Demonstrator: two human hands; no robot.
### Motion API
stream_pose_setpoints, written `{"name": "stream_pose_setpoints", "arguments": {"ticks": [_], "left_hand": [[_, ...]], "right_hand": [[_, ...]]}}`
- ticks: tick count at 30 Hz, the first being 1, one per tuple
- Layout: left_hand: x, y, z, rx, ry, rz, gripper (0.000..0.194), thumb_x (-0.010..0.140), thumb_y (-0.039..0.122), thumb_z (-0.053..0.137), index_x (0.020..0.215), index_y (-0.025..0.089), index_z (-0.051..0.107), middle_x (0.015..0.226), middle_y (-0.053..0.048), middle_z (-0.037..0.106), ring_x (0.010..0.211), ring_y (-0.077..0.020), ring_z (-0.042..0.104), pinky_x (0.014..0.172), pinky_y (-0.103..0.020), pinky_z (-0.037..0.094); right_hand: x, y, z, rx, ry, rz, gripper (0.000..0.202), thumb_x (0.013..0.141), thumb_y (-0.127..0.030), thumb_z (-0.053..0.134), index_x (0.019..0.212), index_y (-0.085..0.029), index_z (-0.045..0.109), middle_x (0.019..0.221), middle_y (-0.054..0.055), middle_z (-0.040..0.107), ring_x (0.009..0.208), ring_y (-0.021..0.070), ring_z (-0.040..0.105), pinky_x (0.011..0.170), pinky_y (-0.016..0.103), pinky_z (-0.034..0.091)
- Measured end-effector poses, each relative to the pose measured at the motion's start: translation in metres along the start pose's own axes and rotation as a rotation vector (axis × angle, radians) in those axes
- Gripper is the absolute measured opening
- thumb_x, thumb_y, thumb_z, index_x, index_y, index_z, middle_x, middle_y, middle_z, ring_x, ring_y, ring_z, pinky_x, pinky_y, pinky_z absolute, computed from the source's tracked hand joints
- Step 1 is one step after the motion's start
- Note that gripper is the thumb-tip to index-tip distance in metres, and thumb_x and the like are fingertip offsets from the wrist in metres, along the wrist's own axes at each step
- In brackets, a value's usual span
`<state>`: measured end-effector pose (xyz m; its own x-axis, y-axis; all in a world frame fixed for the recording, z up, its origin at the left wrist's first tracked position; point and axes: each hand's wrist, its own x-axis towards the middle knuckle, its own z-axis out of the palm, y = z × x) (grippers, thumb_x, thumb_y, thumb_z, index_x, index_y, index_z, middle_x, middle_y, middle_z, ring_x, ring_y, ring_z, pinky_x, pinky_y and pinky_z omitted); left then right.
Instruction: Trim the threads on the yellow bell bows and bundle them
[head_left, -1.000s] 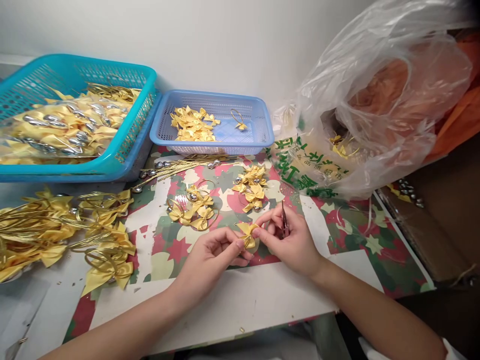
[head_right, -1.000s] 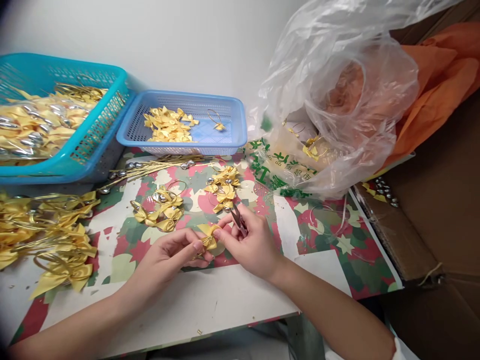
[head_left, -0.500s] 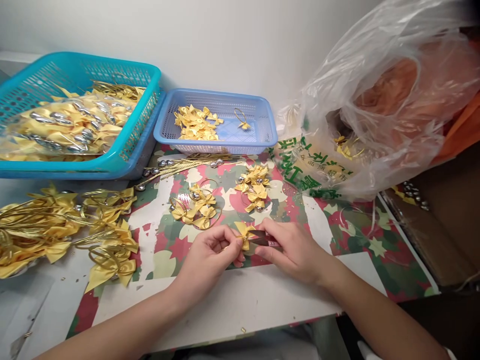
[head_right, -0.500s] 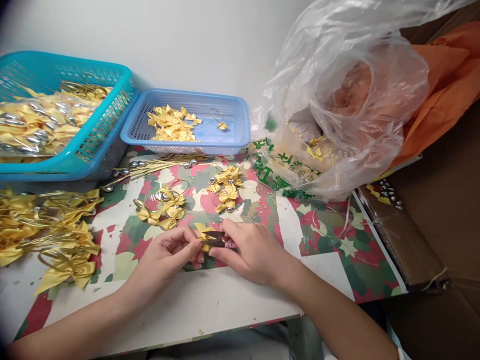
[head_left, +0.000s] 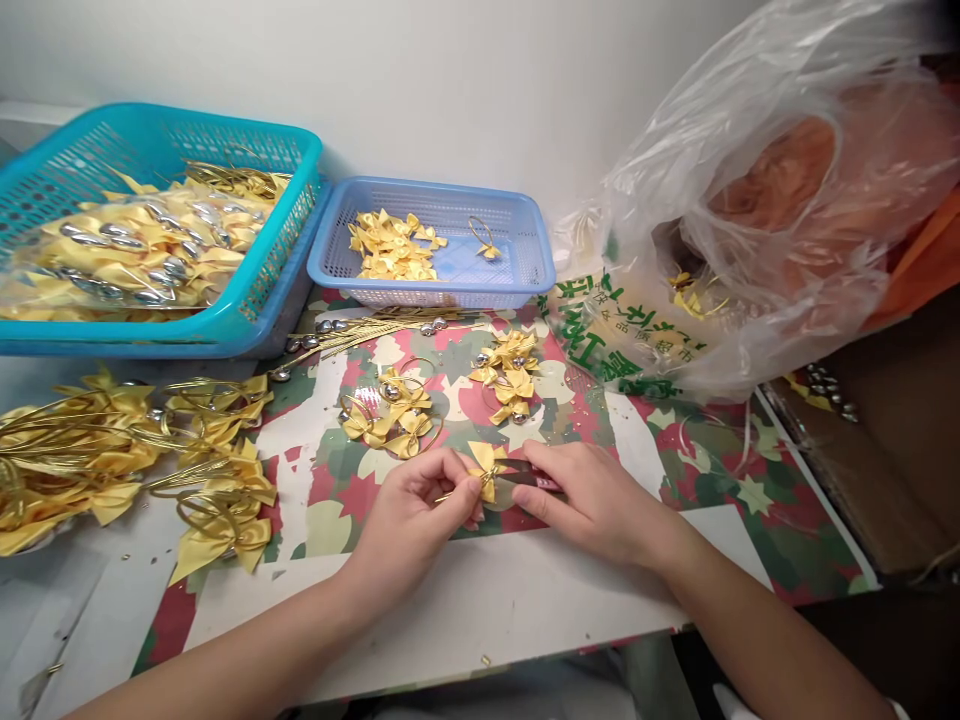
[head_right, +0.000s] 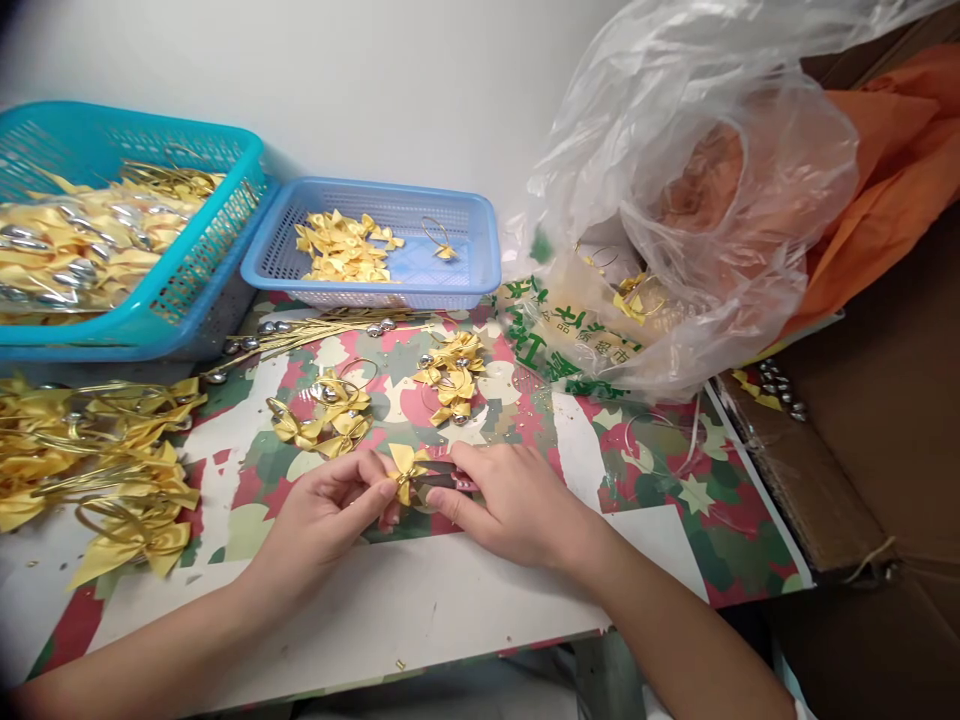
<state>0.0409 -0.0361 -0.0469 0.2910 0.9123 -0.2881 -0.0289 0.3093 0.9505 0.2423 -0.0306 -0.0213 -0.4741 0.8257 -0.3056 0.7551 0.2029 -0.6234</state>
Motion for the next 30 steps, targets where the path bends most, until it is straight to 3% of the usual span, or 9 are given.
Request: {"name": "stream_pose_setpoints", "arguments": {"ticks": [30], "left_hand": [[0.0001, 0.0027, 0.0019, -0.005, -0.027, -0.009, 0.026, 0.08, 0.028, 0.063, 0.059, 0.017, 0.052, 0.056, 0.003, 0.058, 0.053, -0.0085, 0.054, 0.054, -0.019, 0.045]], "right_hand": [[0.0008, 0.0052, 0.004, 0.097, -0.017, -0.101, 0.038, 0.096, -0.052, 0.042, 0.076, -0.019, 0.045, 0.064, -0.004, 0.045, 0.056, 0.0098, 0.035, 0.054, 0.025, 0.02]]}}
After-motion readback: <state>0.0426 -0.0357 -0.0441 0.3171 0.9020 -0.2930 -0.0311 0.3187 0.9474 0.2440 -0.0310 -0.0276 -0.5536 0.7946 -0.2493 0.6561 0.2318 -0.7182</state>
